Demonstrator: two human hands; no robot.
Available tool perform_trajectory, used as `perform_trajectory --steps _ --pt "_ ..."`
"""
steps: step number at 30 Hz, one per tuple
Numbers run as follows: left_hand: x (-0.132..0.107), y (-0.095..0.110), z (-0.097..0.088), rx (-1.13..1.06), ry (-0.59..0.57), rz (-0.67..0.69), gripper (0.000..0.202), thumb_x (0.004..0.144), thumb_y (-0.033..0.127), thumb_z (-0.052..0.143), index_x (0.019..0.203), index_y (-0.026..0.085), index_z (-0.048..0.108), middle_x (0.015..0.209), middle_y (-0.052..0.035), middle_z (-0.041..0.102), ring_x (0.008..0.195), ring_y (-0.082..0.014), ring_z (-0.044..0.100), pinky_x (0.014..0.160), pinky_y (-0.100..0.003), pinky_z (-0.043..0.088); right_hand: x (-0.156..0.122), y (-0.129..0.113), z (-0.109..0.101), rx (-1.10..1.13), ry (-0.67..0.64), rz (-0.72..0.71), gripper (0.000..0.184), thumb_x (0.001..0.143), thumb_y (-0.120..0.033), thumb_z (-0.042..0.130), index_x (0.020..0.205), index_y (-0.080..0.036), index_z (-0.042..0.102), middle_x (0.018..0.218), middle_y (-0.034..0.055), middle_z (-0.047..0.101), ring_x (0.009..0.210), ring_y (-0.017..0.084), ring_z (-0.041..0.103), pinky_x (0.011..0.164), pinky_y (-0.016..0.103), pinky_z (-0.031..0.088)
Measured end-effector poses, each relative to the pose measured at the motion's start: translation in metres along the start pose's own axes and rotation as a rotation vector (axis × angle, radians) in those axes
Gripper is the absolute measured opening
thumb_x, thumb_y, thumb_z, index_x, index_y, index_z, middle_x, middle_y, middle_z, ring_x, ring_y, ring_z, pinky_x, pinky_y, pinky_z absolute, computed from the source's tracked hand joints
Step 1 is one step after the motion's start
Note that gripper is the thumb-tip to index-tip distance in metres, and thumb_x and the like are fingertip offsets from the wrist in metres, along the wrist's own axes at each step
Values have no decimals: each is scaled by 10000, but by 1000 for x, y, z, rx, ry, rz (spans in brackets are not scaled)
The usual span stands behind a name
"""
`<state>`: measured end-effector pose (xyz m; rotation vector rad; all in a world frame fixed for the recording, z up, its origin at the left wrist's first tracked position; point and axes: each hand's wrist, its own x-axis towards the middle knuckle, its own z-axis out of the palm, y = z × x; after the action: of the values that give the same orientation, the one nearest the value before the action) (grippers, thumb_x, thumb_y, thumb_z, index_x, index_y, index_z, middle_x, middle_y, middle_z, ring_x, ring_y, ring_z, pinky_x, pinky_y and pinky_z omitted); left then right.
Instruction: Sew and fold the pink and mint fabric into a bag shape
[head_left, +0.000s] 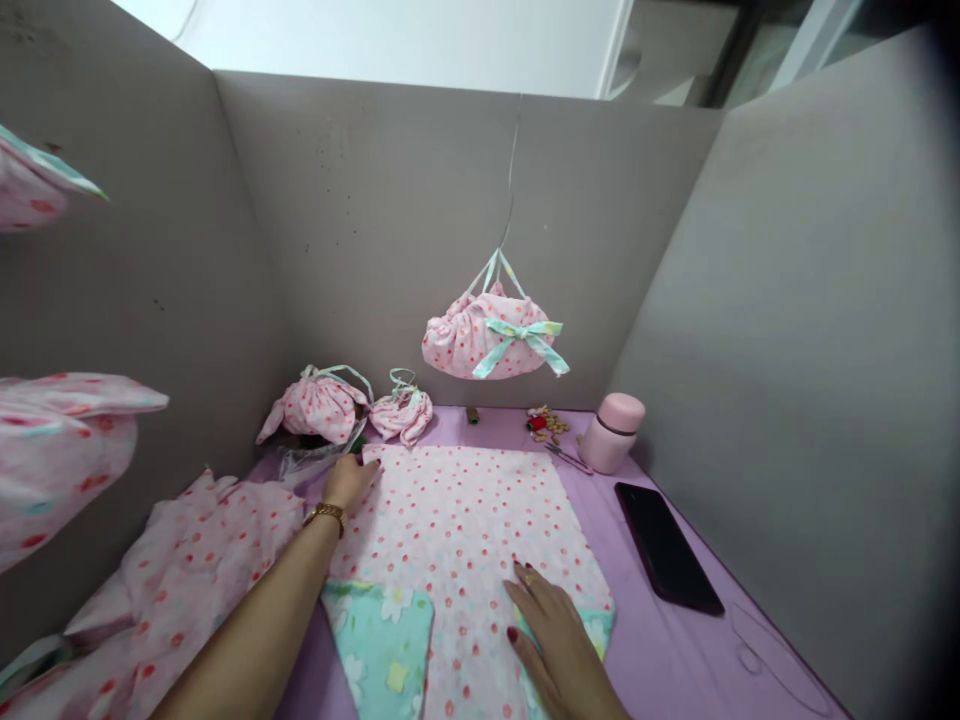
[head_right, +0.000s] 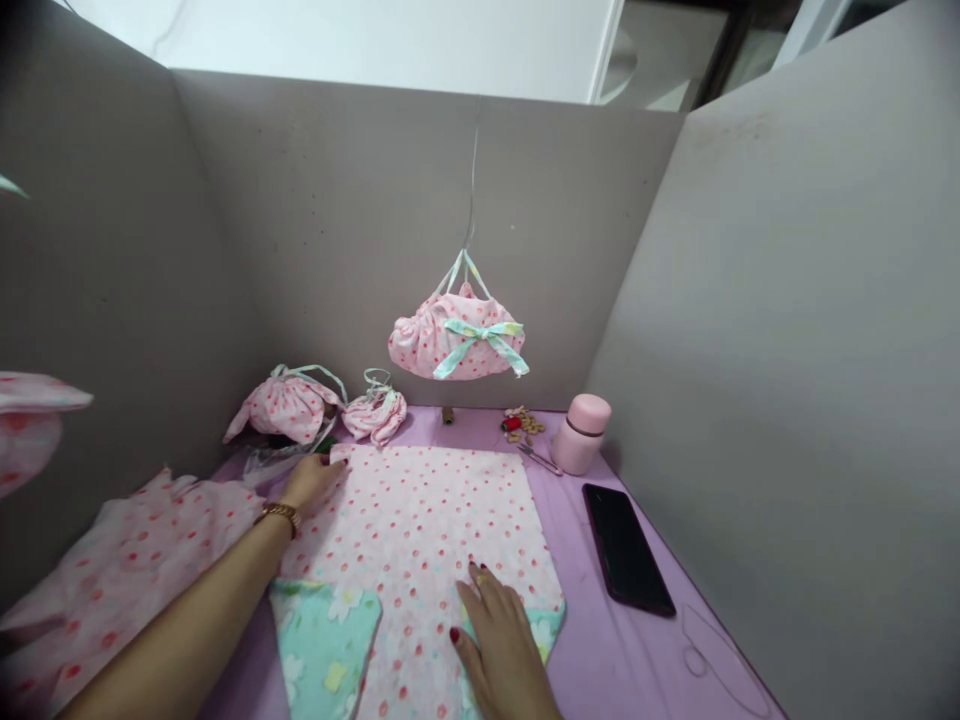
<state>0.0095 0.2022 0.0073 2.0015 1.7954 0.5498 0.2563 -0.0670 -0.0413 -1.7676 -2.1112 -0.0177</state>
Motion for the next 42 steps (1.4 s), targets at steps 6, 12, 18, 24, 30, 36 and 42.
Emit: perform_trajectory --steps 6,12,18,24,30,36,42 --pt "-45 -2 8 -42 -92 484 206 873 190 448 1009 184 604 1056 -33 657 965 -183 604 854 -328 482 2 4 0 19 54 -16 386 889 -339 439 1240 -198 516 1300 126 495 1166 279 491 891 453 474" --pt "-78 -2 3 48 -191 728 258 854 286 462 1052 242 622 1175 -62 638 1111 -213 553 959 -352 423 -2 1 -3 83 74 -6 385 879 -325 458 1248 -227 506 1310 106 491 1176 267 481 909 447 459" --pt "-67 31 14 148 -169 751 455 888 366 370 1304 186 414 1422 -134 375 1305 -254 323 1041 -498 276 42 35 -26 172 135 226 342 875 -285 418 1166 -181 565 1236 109 555 1157 243 490 967 426 402" --pt "-63 42 49 235 -169 699 616 878 484 308 1345 84 344 1423 -206 329 1322 -332 264 999 -613 237 129 112 -35 88 183 593 294 846 -135 469 1121 -78 556 1094 177 598 1067 270 532 933 426 400" --pt "-63 35 56 317 -155 677 620 883 522 230 1371 147 309 1451 -144 295 1339 -276 242 1039 -555 218 168 141 -20 149 157 660 276 884 -313 524 1114 -161 530 1099 63 562 895 176 586 753 371 502" --pt "-62 36 56 341 -150 675 620 883 529 216 1379 164 292 1456 -129 292 1341 -264 243 1041 -539 228 141 101 -18 241 171 315 215 774 -26 467 817 -157 632 891 50 630 906 207 564 807 345 430" --pt "-62 37 53 316 -172 663 590 886 485 266 1366 146 314 1451 -140 306 1338 -267 247 1039 -546 219 94 65 -20 316 61 32 289 722 31 479 776 -206 635 891 18 637 914 175 559 832 310 387"
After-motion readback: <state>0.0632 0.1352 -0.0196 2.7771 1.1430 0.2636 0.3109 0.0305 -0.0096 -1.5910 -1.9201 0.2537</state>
